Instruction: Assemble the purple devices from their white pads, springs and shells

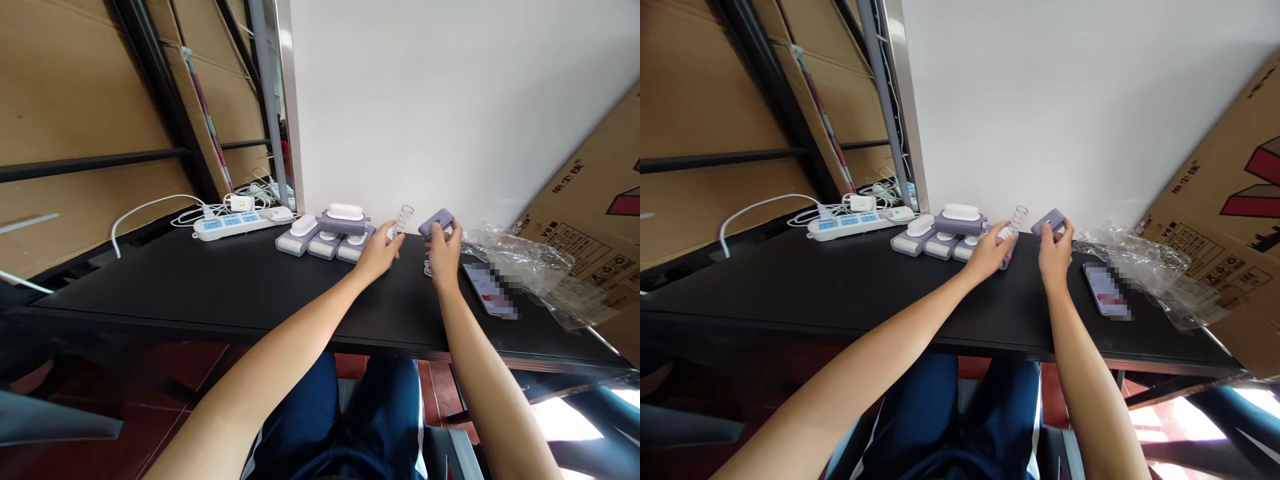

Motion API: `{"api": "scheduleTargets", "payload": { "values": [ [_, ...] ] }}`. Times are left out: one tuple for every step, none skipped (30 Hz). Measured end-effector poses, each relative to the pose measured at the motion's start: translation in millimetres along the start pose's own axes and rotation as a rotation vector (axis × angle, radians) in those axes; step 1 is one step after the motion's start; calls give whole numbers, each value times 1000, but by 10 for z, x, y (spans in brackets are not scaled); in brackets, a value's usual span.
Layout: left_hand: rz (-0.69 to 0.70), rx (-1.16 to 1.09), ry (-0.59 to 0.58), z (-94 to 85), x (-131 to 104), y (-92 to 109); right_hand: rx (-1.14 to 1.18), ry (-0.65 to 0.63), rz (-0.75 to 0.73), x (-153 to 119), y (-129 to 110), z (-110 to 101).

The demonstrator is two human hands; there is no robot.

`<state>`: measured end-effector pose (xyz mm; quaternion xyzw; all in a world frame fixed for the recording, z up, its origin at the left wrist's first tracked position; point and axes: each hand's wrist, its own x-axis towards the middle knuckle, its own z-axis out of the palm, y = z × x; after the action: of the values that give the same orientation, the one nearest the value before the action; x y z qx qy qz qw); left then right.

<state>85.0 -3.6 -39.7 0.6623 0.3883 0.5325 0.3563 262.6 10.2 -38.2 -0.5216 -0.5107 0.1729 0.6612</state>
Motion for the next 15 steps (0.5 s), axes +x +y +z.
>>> {"api": "scheduleTargets", "payload": {
  "values": [
    [-48, -25, -107, 91, -65, -1, 31, 49, -1, 39, 14, -35],
    [-93, -52, -198, 170, -118, -5, 52, 82, -2, 73, 31, -66],
    [-142, -77, -261, 234, -156, -12, 65, 97, -3, 100, 49, -91],
    [-191, -105, -311, 285, -177, -23, 67, 100, -5, 120, 66, -108],
    [-234, -135, -349, 322, -184, -36, 63, 95, -7, 133, 81, -116],
    [-270, -166, -384, 349, -179, -51, 58, 89, -11, 140, 91, -117],
    [-294, -190, -422, 368, -166, -69, 54, 85, -14, 142, 95, -111],
    [-303, -201, -462, 382, -150, -89, 51, 85, -14, 142, 94, -103],
    [-298, -200, -503, 391, -133, -110, 47, 88, -10, 142, 90, -94],
    [-284, -188, -540, 397, -120, -131, 39, 92, -1, 146, 86, -88],
    [-267, -171, -569, 401, -111, -151, 28, 96, 12, 154, 86, -87],
    [-251, -156, -589, 400, -108, -169, 14, 100, 26, 169, 92, -94],
    [-239, -147, -602, 395, -109, -182, -2, 102, 37, 190, 108, -109],
    [-231, -142, -612, 387, -113, -190, -19, 107, 47, 218, 135, -133],
    [-226, -133, -620, 375, -120, -193, -37, 113, 53, 251, 171, -164]
  ]
}}
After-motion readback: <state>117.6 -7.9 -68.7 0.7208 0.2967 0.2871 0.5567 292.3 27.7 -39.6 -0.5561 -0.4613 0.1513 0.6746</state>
